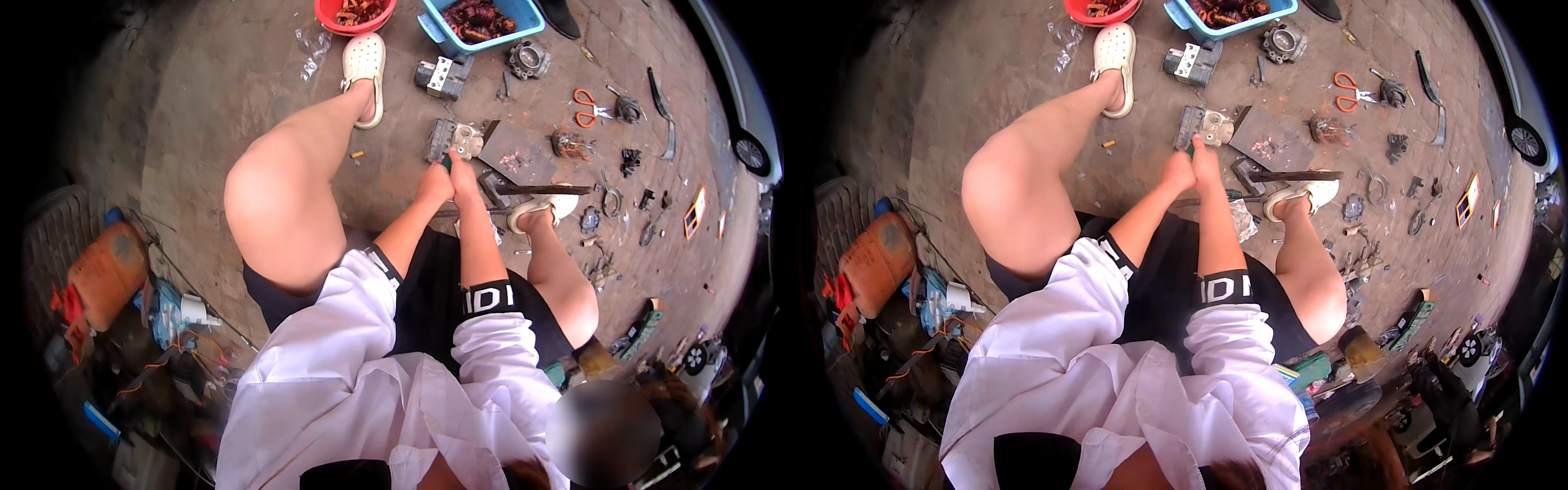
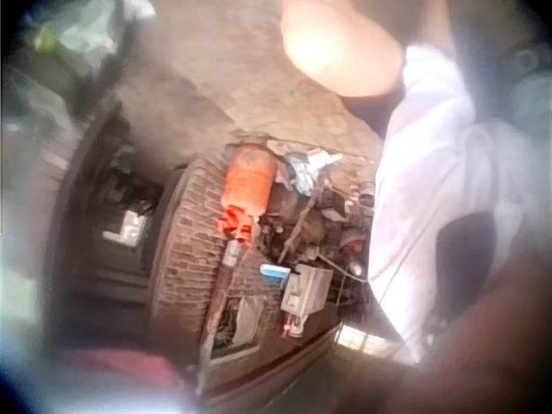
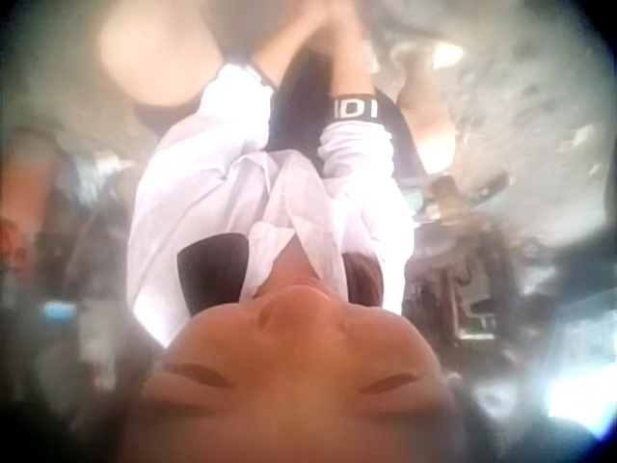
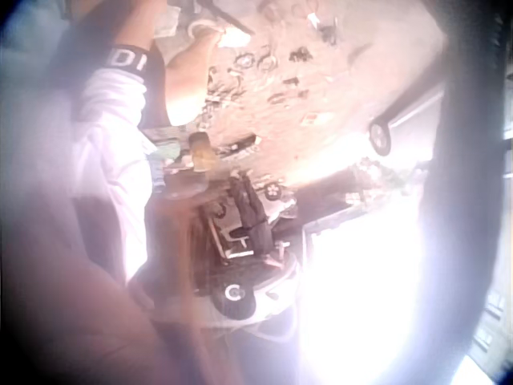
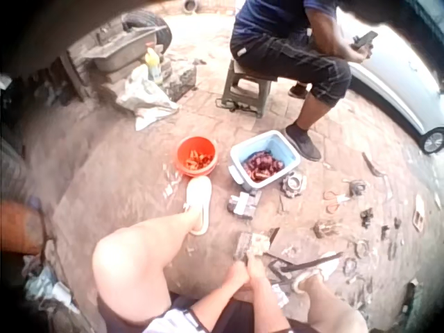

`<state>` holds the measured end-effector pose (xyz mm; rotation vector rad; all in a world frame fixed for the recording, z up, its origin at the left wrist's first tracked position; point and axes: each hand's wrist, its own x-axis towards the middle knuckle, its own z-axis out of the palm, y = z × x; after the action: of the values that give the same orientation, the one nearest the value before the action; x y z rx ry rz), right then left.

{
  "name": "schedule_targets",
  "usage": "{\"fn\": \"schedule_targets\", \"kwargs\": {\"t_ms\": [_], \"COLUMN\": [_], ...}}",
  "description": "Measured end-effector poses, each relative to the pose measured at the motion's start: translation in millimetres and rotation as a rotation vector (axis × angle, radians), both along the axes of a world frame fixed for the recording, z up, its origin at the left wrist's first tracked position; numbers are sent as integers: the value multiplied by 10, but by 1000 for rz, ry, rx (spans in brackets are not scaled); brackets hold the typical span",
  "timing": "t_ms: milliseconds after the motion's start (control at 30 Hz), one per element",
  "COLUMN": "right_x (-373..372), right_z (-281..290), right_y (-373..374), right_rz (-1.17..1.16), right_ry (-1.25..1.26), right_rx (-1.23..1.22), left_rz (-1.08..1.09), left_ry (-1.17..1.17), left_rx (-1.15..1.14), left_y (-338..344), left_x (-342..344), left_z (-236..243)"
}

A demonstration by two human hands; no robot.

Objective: The person sits on the floor and uses a hammer and chisel to chip away at a metal part. They repeatedly strike the part, inspect it, and continue chipping until the clip ends.

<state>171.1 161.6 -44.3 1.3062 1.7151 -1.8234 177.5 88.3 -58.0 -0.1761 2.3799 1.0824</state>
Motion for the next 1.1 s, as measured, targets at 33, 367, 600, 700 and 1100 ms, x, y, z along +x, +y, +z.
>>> {"fn": "schedule_targets", "kwargs": {"t_ms": [33, 367, 600, 700, 1100], "right_x": [-18, 247, 356, 353, 443], "right_z": [-161, 422, 403, 1127, 2183], "right_y": [161, 170, -181, -924, -1570], "right_rz": [-125, -25, 557, 508, 73], "right_ry": [41, 38, 305, 556, 872], "right_rx": [-219, -221, 448, 297, 441], "left_rz": [-28, 261, 25, 64, 67], "left_ry": [-191, -897, -382, -304, -238], "left_rx": [94, 1179, 979, 980, 918], "left_y": [69, 12, -314, -527, -744], "left_x": [-173, -1626, -1749, -1636, -1522], "left_z": [190, 1928, 2641, 2727, 2928]}}
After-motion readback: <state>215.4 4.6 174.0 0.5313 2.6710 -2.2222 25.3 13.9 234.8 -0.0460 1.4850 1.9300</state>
